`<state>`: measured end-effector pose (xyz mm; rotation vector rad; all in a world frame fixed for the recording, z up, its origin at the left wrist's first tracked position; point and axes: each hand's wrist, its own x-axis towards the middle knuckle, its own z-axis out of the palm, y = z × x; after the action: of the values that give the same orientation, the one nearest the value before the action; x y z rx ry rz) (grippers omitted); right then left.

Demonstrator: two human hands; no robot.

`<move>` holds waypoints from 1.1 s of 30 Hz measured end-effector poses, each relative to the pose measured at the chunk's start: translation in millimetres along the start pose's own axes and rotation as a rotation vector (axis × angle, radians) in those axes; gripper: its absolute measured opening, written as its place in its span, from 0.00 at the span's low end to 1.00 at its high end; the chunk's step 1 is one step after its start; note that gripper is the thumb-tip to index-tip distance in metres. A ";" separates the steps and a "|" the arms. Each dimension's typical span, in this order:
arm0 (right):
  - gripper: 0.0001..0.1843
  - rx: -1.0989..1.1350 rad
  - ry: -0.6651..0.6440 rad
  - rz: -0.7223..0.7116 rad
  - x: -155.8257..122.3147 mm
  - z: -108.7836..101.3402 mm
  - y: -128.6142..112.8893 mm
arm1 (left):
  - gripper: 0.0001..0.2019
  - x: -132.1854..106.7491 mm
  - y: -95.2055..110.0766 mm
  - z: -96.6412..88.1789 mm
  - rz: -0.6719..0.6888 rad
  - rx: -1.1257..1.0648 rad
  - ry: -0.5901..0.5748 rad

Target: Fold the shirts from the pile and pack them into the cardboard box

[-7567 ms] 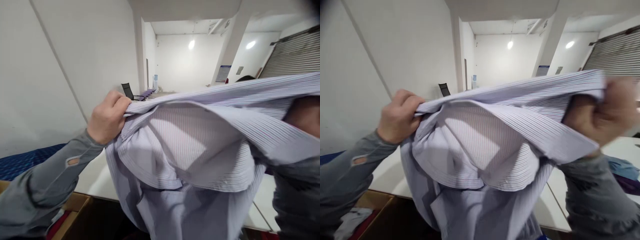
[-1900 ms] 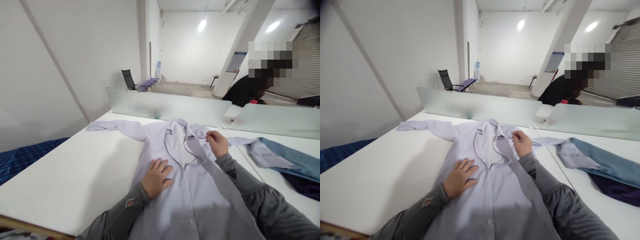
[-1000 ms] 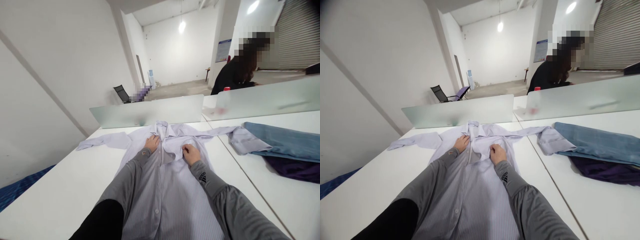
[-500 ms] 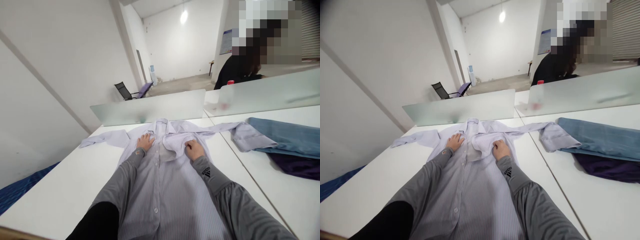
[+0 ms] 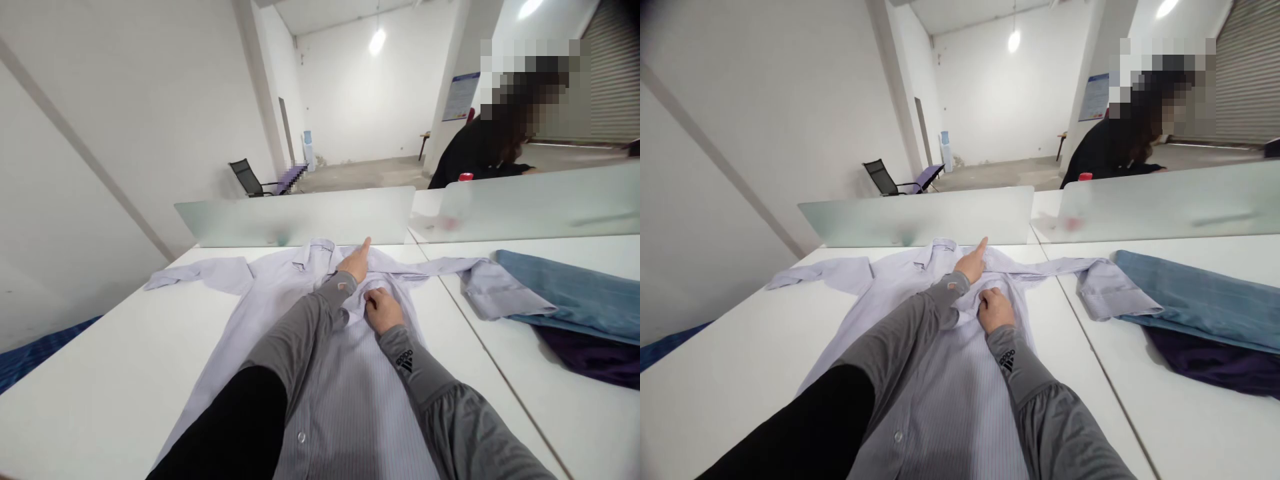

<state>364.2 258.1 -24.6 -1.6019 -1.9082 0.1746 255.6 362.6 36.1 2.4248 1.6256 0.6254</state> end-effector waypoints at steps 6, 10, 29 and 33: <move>0.12 -0.004 0.018 -0.042 -1.8 1.1 -0.8 | 0.21 41.5 -4.4 18.1 -0.108 -0.086 -0.058; 0.13 -0.008 -0.002 -0.034 -2.6 0.9 -3.3 | 0.19 49.2 -1.9 31.4 -0.100 -0.134 0.049; 0.13 0.197 0.186 -0.028 1.0 2.6 -0.2 | 0.11 -2.6 -86.1 -4.0 -0.269 0.033 0.002; 0.14 0.191 0.175 -0.014 0.1 -0.1 -1.4 | 0.07 9.3 -88.5 -1.9 -0.293 0.069 0.073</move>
<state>363.1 257.8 -23.8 -1.4281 -1.7145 0.1981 182.9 406.1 8.9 2.1674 2.0104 0.6227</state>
